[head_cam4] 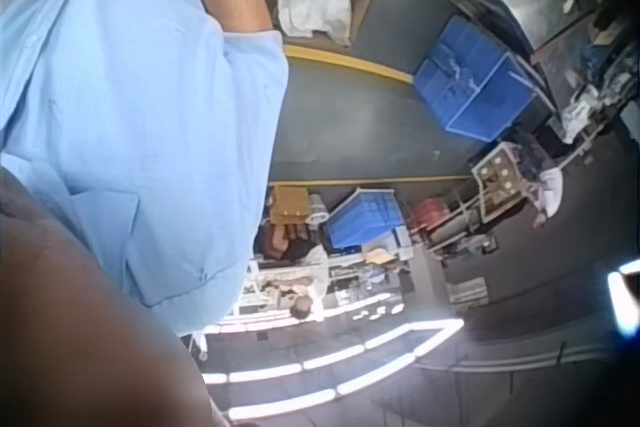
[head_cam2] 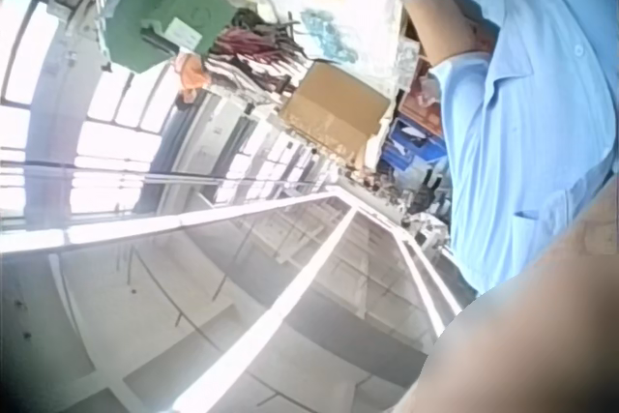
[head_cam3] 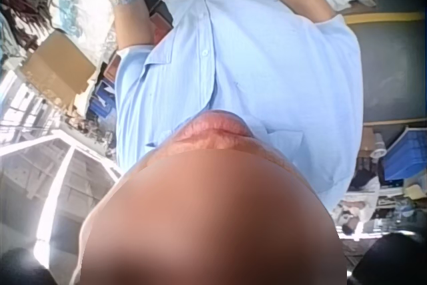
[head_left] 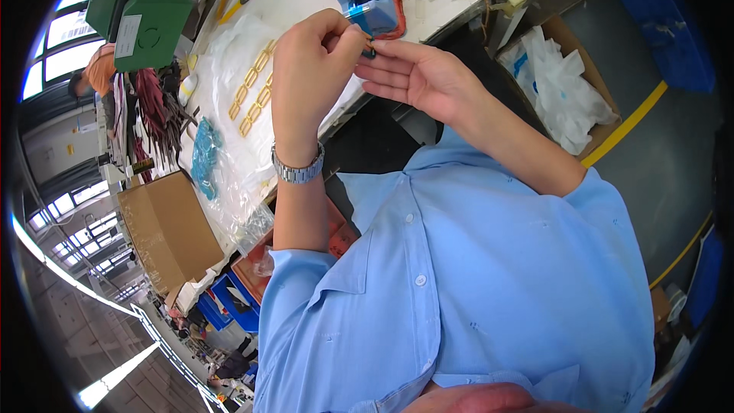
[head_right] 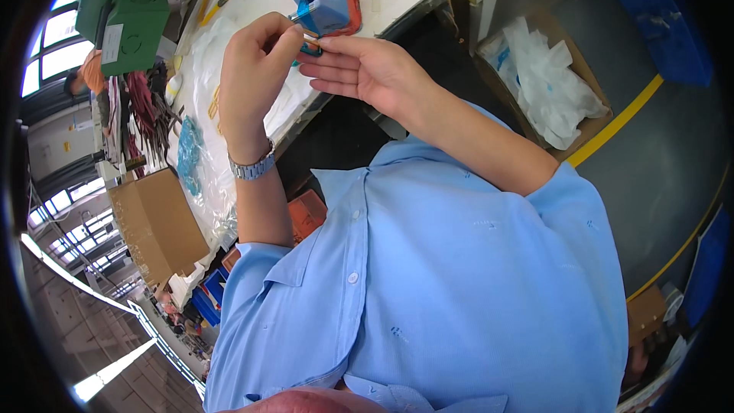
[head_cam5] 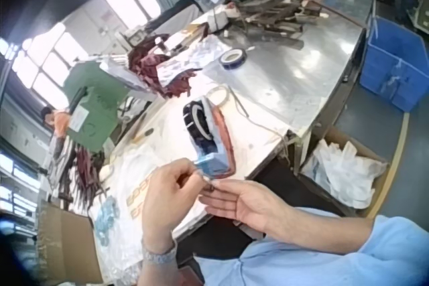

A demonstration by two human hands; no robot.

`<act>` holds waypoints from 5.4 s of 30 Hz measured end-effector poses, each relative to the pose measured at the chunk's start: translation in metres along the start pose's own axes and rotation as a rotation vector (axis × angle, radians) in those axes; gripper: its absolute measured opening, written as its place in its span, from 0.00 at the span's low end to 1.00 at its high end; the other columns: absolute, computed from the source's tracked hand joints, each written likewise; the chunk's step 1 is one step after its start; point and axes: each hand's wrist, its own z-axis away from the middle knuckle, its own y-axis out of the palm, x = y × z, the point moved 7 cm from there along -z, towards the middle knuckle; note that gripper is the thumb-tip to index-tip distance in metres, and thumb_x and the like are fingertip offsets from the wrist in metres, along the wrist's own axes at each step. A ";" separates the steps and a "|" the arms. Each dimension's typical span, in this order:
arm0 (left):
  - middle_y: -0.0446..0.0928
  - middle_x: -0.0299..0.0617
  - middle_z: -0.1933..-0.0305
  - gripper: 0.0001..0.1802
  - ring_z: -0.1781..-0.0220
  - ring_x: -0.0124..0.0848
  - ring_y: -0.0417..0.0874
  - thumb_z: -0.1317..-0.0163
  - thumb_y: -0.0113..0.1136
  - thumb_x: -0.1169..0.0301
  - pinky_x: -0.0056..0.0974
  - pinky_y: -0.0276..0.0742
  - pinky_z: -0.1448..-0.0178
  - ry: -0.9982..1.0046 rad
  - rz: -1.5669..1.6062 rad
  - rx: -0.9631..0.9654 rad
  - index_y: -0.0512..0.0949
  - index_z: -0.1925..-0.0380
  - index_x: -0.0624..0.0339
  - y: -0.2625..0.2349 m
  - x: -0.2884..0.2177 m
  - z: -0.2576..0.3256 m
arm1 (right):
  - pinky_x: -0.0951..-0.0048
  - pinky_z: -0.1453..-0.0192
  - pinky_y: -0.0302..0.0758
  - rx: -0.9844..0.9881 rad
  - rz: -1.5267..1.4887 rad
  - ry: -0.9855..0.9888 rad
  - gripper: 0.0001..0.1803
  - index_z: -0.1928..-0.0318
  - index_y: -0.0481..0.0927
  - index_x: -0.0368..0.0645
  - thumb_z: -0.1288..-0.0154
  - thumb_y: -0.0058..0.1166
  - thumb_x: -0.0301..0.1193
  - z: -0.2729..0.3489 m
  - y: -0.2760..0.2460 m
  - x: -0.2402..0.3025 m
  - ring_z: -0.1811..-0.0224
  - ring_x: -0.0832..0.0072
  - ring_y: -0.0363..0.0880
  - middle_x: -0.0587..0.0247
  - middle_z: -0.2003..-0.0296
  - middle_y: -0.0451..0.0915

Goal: Applying blue protective tape to gold-colored metal buckles at a workbench.

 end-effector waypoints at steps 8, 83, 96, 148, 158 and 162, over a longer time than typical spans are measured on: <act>0.84 0.45 0.73 0.16 0.73 0.29 0.79 0.26 0.70 0.64 0.35 0.74 0.65 -0.024 0.073 -0.247 0.85 0.66 0.69 0.000 0.003 0.032 | 0.50 0.25 0.82 -0.048 -0.145 0.000 0.13 0.42 0.83 0.35 0.20 0.59 0.28 -0.003 -0.006 -0.005 0.37 0.56 0.88 0.46 0.44 0.89; 0.85 0.39 0.71 0.04 0.73 0.23 0.83 0.33 0.69 0.79 0.30 0.78 0.66 0.258 -0.056 -0.497 0.88 0.59 0.66 0.018 -0.007 0.051 | 0.75 0.50 0.82 -0.110 0.145 -0.111 0.11 0.48 0.88 0.42 0.22 0.64 0.35 -0.002 -0.013 0.001 0.53 0.78 0.88 0.67 0.56 0.89; 0.82 0.37 0.75 0.04 0.74 0.20 0.79 0.31 0.67 0.77 0.29 0.76 0.65 0.207 -0.024 -0.183 0.87 0.61 0.67 0.000 -0.013 0.012 | 0.77 0.48 0.85 0.130 0.385 -0.172 0.13 0.45 0.87 0.43 0.19 0.62 0.37 -0.027 -0.007 0.027 0.51 0.76 0.91 0.65 0.54 0.91; 0.89 0.43 0.52 0.17 0.51 0.44 0.89 0.40 0.78 0.70 0.43 0.85 0.48 0.200 -0.126 -0.454 0.88 0.51 0.57 -0.040 0.083 0.121 | 0.77 0.50 0.83 0.200 1.130 -0.127 0.19 0.38 0.85 0.33 0.17 0.58 0.35 -0.013 0.044 -0.028 0.57 0.79 0.88 0.58 0.55 0.92; 0.89 0.44 0.49 0.17 0.47 0.44 0.88 0.36 0.77 0.65 0.44 0.83 0.42 0.039 -0.216 -0.487 0.88 0.50 0.59 -0.023 0.138 0.088 | 0.76 0.47 0.82 0.170 1.206 -0.083 0.18 0.36 0.85 0.36 0.16 0.55 0.32 -0.006 0.008 -0.016 0.56 0.80 0.87 0.57 0.53 0.92; 0.89 0.45 0.49 0.21 0.46 0.45 0.88 0.36 0.76 0.65 0.45 0.83 0.43 -0.026 -0.234 -0.388 0.85 0.45 0.58 -0.021 0.139 0.086 | 0.77 0.48 0.82 0.166 1.206 -0.131 0.17 0.37 0.85 0.35 0.17 0.56 0.31 -0.005 0.011 -0.012 0.56 0.81 0.86 0.59 0.54 0.92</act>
